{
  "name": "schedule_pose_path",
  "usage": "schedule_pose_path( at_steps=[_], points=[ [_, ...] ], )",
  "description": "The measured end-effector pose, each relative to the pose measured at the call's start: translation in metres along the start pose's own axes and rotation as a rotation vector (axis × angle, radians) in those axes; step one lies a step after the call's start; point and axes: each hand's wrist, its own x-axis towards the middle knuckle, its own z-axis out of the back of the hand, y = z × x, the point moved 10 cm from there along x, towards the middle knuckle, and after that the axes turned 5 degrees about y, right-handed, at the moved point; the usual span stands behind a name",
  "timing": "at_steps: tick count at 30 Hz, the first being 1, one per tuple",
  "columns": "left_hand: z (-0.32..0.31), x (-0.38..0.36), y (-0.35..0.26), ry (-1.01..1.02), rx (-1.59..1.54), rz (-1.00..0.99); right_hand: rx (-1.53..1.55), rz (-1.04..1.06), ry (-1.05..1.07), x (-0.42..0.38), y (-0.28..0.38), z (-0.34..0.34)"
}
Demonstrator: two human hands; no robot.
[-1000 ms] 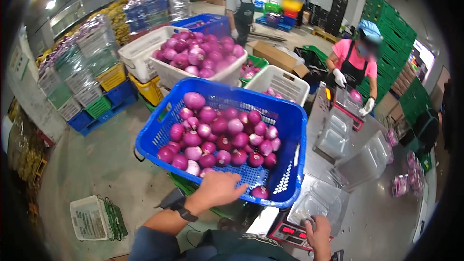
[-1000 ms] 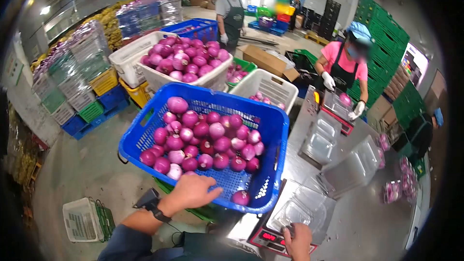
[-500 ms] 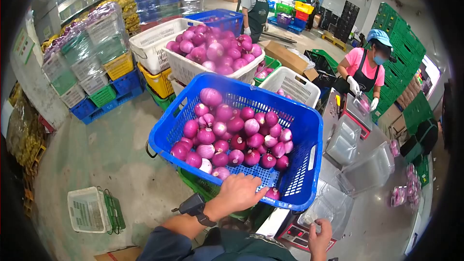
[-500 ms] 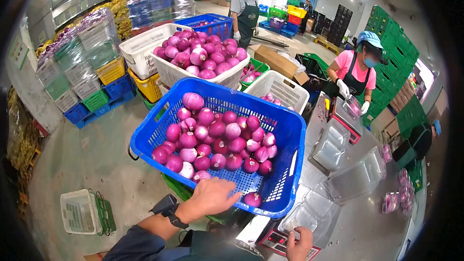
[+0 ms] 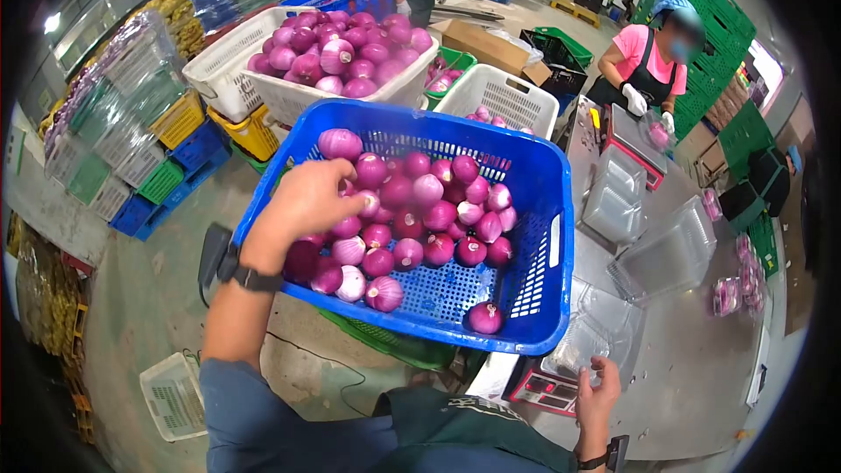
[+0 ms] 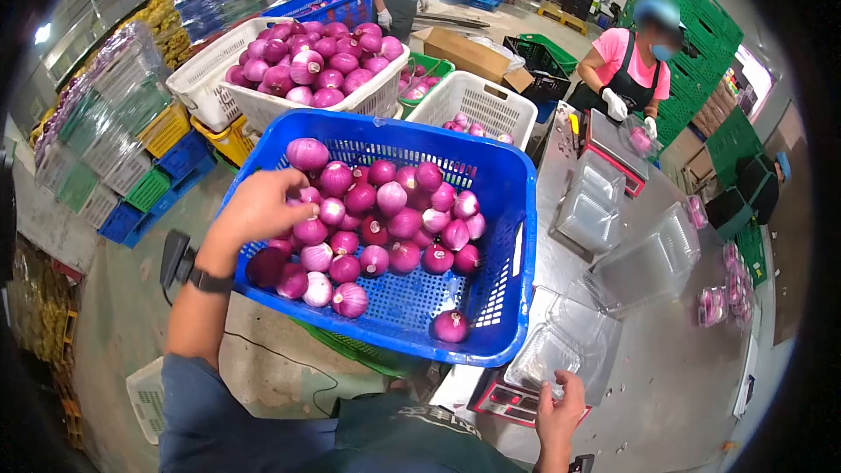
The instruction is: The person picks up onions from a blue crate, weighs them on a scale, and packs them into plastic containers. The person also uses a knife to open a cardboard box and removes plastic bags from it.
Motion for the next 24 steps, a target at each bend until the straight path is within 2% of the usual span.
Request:
schedule_pose_path(
  at_steps=[3, 6, 9, 10, 12, 16, 18, 20, 21, 22, 24],
  points=[
    [-0.034, 0.056, 0.03, 0.102, 0.035, 0.054, 0.021, 0.001, -0.015, 0.007, 0.0, 0.001],
    [-0.087, 0.103, 0.047, 0.098, 0.166, -0.052, 0.031, -0.011, -0.036, 0.013, 0.001, 0.005],
    [-0.138, 0.133, 0.082, 0.194, 0.321, 0.102, 0.046, -0.034, -0.061, 0.015, -0.001, 0.009],
    [-0.15, 0.137, 0.087, 0.205, 0.321, 0.091, 0.062, -0.044, -0.074, 0.015, -0.003, 0.011],
    [-0.16, 0.14, 0.101, 0.199, 0.219, 0.246, 0.053, -0.063, -0.071, 0.018, -0.003, 0.013],
    [-0.166, 0.148, 0.109, 0.22, 0.26, 0.214, 0.05, -0.064, -0.067, 0.029, -0.002, 0.014],
    [-0.154, 0.149, 0.105, 0.23, 0.182, 0.206, 0.062, -0.045, -0.08, 0.041, 0.005, 0.014],
    [-0.129, 0.146, 0.1, 0.083, -0.092, 0.219, 0.076, -0.025, -0.094, 0.054, 0.016, 0.016],
    [-0.125, 0.147, 0.104, 0.063, -0.342, 0.245, 0.118, -0.012, -0.102, 0.061, 0.027, 0.015],
    [-0.122, 0.143, 0.103, 0.059, -0.339, 0.25, 0.16, 0.004, -0.109, 0.07, 0.039, 0.014],
    [-0.121, 0.125, 0.042, 0.307, -1.068, 0.288, 0.227, 0.08, -0.095, 0.085, 0.07, 0.006]
  ],
)
